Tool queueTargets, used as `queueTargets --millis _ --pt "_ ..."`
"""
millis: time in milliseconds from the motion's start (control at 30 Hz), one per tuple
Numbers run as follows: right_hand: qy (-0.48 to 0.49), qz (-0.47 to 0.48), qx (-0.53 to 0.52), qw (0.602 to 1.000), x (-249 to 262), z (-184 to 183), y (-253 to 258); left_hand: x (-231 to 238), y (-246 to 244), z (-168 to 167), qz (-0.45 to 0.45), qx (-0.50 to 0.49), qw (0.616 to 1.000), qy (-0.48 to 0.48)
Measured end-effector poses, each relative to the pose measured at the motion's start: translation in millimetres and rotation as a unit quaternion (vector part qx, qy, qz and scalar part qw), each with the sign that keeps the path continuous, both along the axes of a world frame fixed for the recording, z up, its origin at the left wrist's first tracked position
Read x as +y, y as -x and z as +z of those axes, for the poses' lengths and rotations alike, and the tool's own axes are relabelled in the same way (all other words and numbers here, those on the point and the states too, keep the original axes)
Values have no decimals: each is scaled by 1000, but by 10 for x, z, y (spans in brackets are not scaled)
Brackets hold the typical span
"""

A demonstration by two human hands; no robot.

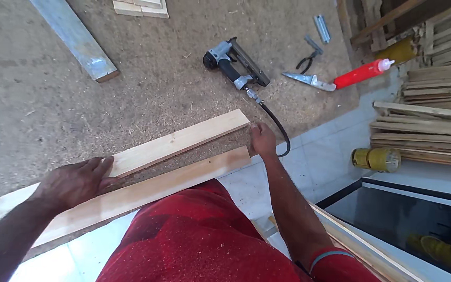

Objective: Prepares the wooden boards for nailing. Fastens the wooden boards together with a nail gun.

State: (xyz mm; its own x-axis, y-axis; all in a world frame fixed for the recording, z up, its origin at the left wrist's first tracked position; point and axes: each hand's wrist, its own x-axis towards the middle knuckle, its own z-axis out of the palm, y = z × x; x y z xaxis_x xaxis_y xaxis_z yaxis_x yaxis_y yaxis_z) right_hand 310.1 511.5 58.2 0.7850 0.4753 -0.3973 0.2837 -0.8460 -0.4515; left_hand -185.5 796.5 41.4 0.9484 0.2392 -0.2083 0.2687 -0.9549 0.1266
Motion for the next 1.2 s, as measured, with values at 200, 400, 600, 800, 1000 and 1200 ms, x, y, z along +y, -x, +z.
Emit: queueTargets --millis 200,400,600,800,1000,1200 --pt "-289 -101 148 940 64 -299 -66 36 -33 62 0 4 1000 26" --pt "-293 -200 222 908 211 -407 -52 63 -46 74 -23 1 1000 9" --pt "-58 -76 -21 995 207 -243 45 -218 105 -26 87 -43 994 50" --pt "-28 66 -44 996 -81 -313 297 -671 114 -146 328 -61 938 90" --pt "-70 -28 -81 994 -191 -313 442 -759 68 -233 358 -101 925 80" --pt "-26 5 -80 996 -16 -394 282 -693 100 -270 341 -83 934 69"
